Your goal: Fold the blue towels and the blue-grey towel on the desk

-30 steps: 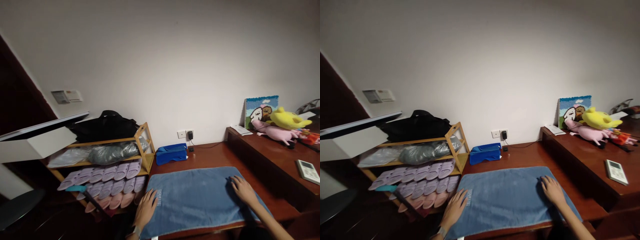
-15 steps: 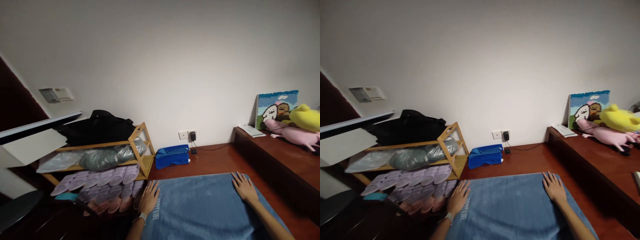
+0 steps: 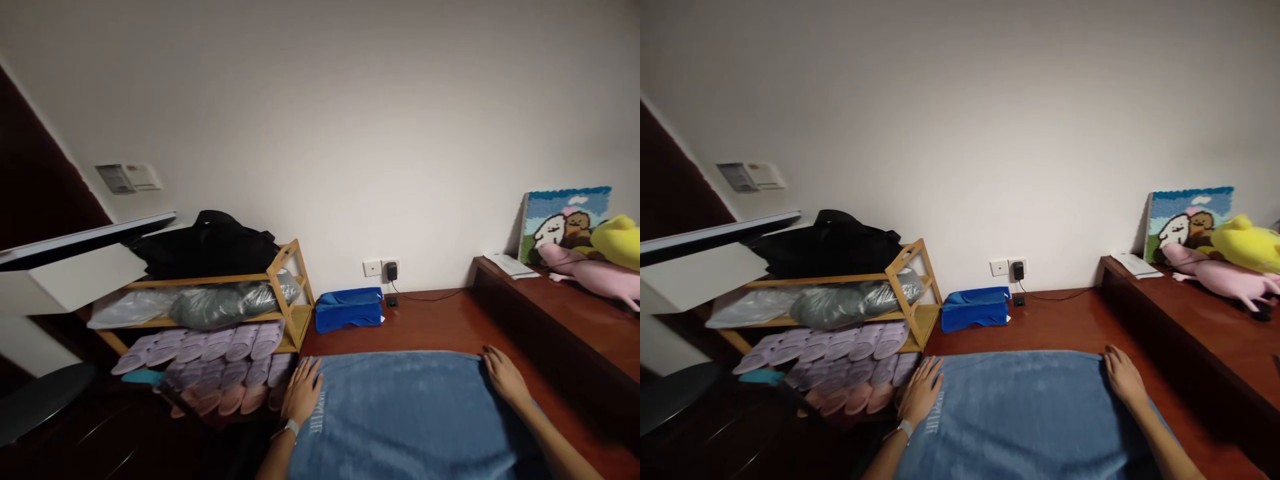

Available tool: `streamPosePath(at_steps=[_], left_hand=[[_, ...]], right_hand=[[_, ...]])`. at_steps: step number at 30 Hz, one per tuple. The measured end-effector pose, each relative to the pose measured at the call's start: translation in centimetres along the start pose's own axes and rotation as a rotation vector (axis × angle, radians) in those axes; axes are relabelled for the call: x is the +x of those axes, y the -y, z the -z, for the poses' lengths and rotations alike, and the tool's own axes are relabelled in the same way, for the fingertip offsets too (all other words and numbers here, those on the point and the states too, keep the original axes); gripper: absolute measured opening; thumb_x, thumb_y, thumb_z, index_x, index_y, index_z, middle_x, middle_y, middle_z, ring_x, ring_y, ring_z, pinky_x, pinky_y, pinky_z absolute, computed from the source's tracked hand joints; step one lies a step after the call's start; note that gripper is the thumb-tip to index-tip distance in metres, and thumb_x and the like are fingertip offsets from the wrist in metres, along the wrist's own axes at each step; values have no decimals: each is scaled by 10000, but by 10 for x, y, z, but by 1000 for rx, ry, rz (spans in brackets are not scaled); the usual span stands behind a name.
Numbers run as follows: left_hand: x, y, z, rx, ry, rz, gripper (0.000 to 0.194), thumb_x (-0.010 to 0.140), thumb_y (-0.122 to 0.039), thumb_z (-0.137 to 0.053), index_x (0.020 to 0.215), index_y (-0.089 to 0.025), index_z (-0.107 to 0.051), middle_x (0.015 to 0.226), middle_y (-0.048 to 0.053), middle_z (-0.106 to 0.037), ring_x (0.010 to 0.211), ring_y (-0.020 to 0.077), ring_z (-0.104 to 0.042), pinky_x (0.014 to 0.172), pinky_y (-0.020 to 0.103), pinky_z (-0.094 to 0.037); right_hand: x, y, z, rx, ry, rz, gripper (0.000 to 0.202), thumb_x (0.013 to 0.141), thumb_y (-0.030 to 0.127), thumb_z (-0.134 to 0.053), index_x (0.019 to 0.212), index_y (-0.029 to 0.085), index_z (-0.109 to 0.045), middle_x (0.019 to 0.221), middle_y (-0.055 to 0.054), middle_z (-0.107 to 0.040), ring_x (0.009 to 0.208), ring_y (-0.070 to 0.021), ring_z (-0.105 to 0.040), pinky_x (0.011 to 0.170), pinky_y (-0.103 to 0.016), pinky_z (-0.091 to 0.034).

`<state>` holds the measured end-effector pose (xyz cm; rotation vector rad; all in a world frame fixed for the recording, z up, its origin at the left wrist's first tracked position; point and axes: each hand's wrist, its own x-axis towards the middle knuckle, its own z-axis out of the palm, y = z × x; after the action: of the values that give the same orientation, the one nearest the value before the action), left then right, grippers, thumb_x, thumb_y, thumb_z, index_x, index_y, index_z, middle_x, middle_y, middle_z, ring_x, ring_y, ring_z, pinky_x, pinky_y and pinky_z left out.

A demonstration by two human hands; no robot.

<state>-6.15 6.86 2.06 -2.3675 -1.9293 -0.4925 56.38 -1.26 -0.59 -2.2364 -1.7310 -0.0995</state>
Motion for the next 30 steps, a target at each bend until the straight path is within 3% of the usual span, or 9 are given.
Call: streamPosePath(at_steps=[2,6,9,13,16,20,26,30], left_hand=[[0,0,0,-7,-10,-2,514,1025,-369,-415,1481,-224,-601,1596,89,-560,1494,278,-482,1257,496,-364],[0,1,-1,-3,-26,-6,507,1020,-353,-429,1472,-217,-615,1581,102,-572,1486,284,-496,1254,496,-381],[0,1,1,-4,-40,-20,498,1022,-346,-439,1457,-203,-633,1570,118,-581,1472,308,-513,1243,509,-401],[1,1,2,18,-34,-30,500,1029,-348,-437,1467,-198,-627,1571,117,-577,1473,309,-511,1239,491,-407],[2,3,0,46,-28,-35,513,1029,-345,-413,1472,-197,-624,1574,107,-575,1479,300,-504,1241,481,-405],[4,5,-4,64,-31,-21,513,1005,-352,-432,1457,-221,-637,1567,79,-587,1472,282,-515,1242,480,-405],[3,7,-5,25,-28,-20,507,1010,-353,-448,1476,-251,-618,1591,61,-560,1487,265,-496,1253,470,-387],[2,7,-4,-1,-35,-7,494,1003,-355,-469,1466,-283,-627,1581,42,-572,1481,259,-504,1254,461,-389]], right_hand=[[12,-9,10,14,73,8,552,960,279,-306,1324,152,-702,1422,-166,-671,1330,-275,-618,1147,-409,-443],[29,-15,30,0,218,89,546,821,196,-499,1322,269,-702,1337,-105,-723,1210,-281,-683,1051,-413,-482],[35,-17,41,20,223,89,406,784,218,-557,1140,269,-746,1204,-104,-754,1135,-274,-704,967,-377,-503],[40,-24,46,209,266,-13,182,772,273,-590,923,275,-692,962,-51,-779,918,-227,-740,815,-310,-523],[45,-27,42,412,197,-80,187,701,328,-650,877,267,-665,929,-58,-797,896,-233,-751,816,-306,-534],[50,-28,34,690,44,-183,325,665,517,-653,830,242,-705,961,-93,-822,936,-275,-767,845,-340,-570],[51,-30,20,654,-15,-241,343,671,526,-557,781,267,-753,953,-93,-827,983,-327,-761,920,-429,-567],[44,-24,3,576,-92,-148,340,745,446,-476,806,252,-750,1041,-113,-802,1072,-312,-730,1028,-443,-532]])
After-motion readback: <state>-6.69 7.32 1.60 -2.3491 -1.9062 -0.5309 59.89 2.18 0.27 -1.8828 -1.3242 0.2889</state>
